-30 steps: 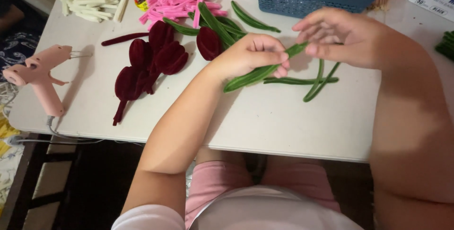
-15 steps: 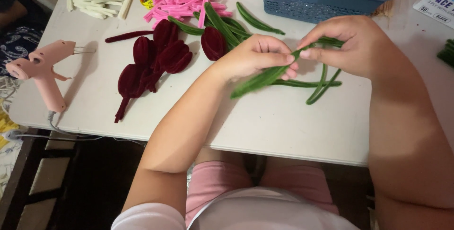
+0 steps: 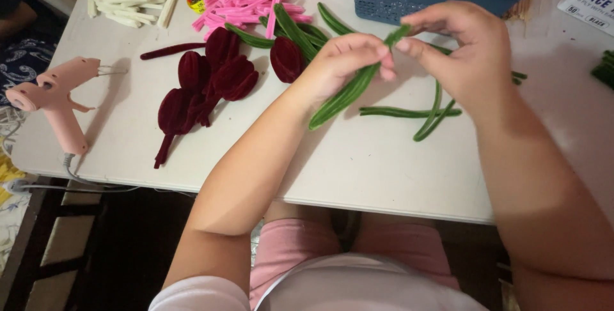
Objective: The person is bending and twisting green pipe cleaners to create leaf shapes as part of an artificial flower arrangement.
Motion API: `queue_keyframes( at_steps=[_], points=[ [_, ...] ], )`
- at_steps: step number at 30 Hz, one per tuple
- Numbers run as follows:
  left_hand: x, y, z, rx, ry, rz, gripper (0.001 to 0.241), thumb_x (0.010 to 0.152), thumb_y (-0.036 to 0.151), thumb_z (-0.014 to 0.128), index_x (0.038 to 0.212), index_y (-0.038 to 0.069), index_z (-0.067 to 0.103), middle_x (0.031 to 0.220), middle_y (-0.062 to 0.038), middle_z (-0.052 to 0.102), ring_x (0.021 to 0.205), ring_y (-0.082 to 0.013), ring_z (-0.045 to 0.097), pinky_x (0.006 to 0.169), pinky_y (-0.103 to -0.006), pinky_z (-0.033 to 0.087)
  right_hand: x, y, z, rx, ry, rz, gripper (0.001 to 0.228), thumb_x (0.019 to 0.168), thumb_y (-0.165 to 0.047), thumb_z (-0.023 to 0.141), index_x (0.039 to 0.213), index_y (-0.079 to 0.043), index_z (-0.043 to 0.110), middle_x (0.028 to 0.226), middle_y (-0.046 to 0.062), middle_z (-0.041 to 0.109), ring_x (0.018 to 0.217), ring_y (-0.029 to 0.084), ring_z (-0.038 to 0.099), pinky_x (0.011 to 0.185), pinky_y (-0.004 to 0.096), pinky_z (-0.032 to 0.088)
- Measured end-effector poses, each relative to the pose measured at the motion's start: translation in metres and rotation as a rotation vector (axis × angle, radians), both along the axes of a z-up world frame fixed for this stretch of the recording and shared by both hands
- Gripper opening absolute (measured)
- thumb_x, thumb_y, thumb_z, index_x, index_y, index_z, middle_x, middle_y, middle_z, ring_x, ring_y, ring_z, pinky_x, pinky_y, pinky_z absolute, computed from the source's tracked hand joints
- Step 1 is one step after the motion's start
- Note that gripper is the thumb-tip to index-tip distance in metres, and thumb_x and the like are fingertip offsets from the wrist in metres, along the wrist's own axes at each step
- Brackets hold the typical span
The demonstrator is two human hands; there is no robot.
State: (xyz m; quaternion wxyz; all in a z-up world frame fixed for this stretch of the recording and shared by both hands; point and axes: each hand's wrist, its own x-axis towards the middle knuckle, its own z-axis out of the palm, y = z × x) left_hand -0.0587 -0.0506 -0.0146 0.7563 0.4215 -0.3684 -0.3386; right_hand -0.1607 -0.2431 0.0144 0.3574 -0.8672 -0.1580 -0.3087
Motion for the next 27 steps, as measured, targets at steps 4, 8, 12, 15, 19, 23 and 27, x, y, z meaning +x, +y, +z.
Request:
queue_keyframes(
  at_steps=[4,8,12,15,19,23,27],
  points=[
    [0.009,-0.004,-0.01,-0.06,0.142,0.004,0.018,0.096,0.021,0.069,0.089,0.005,0.074,0.087,-0.011,0.076,0.084,-0.0189,0.073,0.084,-0.0315,0.058,0.002,0.015,-0.005,0.054,-0.074,0.024,0.033,0.104,0.003,0.086,0.132,0.003,0.069,0.117,0.018,0.074,0.11,0.027,0.073,0.102,0.037,0.059],
    [0.017,-0.007,-0.018,-0.074,0.251,-0.009,0.02,0.096,0.015,0.068,0.1,-0.004,0.073,0.087,-0.015,0.076,0.083,-0.025,0.074,0.078,-0.0364,0.061,0.002,0.017,-0.01,0.172,-0.046,0.041,0.025,0.103,0.01,0.083,0.121,0.004,0.068,0.116,0.02,0.071,0.11,0.027,0.069,0.101,0.036,0.059],
    [0.02,-0.005,-0.02,0.003,0.148,-0.134,0.017,0.099,0.011,0.061,0.094,0.001,0.073,0.084,-0.011,0.075,0.08,-0.0208,0.074,0.087,-0.0358,0.061,0.006,-0.002,-0.009,-0.133,-0.189,0.078,0.022,0.097,0.017,0.086,0.105,-0.001,0.077,0.109,0.014,0.074,0.113,0.035,0.071,0.104,0.047,0.051],
    [0.012,-0.007,-0.018,0.071,0.141,-0.139,0.013,0.093,0.01,0.068,0.09,-0.001,0.074,0.082,-0.012,0.074,0.078,-0.0204,0.075,0.088,-0.0343,0.063,0.007,-0.015,0.0,-0.292,-0.18,0.126,0.013,0.105,-0.003,0.085,0.116,-0.007,0.081,0.131,0.015,0.071,0.132,0.042,0.062,0.113,0.056,0.045],
    [-0.001,0.011,0.017,0.283,-0.309,0.021,0.014,0.095,0.016,0.065,0.09,0.009,0.077,0.082,-0.004,0.078,0.081,-0.0112,0.074,0.094,-0.0288,0.058,0.008,-0.014,0.004,-0.329,0.039,0.088,0.013,0.097,-0.014,0.08,0.11,-0.009,0.081,0.111,0.009,0.078,0.12,0.028,0.069,0.115,0.05,0.039],
    [-0.006,0.014,0.022,0.568,-1.421,0.456,0.014,0.083,0.026,0.062,0.07,0.02,0.066,0.063,0.001,0.063,0.06,-0.02,0.064,0.062,-0.0398,0.05,0.011,-0.008,-0.007,-0.198,0.176,0.153,0.02,0.092,-0.019,0.078,0.095,0.0,0.073,0.089,0.016,0.073,0.088,0.035,0.068,0.077,0.045,0.05],
    [-0.014,0.028,0.02,0.384,-2.237,0.55,0.015,0.088,0.015,0.065,0.073,0.017,0.066,0.066,-0.005,0.062,0.065,-0.0252,0.067,0.103,-0.0519,0.05,0.007,0.007,-0.014,0.007,0.455,0.177,0.02,0.086,-0.013,0.072,0.101,0.001,0.072,0.093,0.02,0.076,0.092,0.034,0.07,0.08,0.051,0.052]
  ],
)
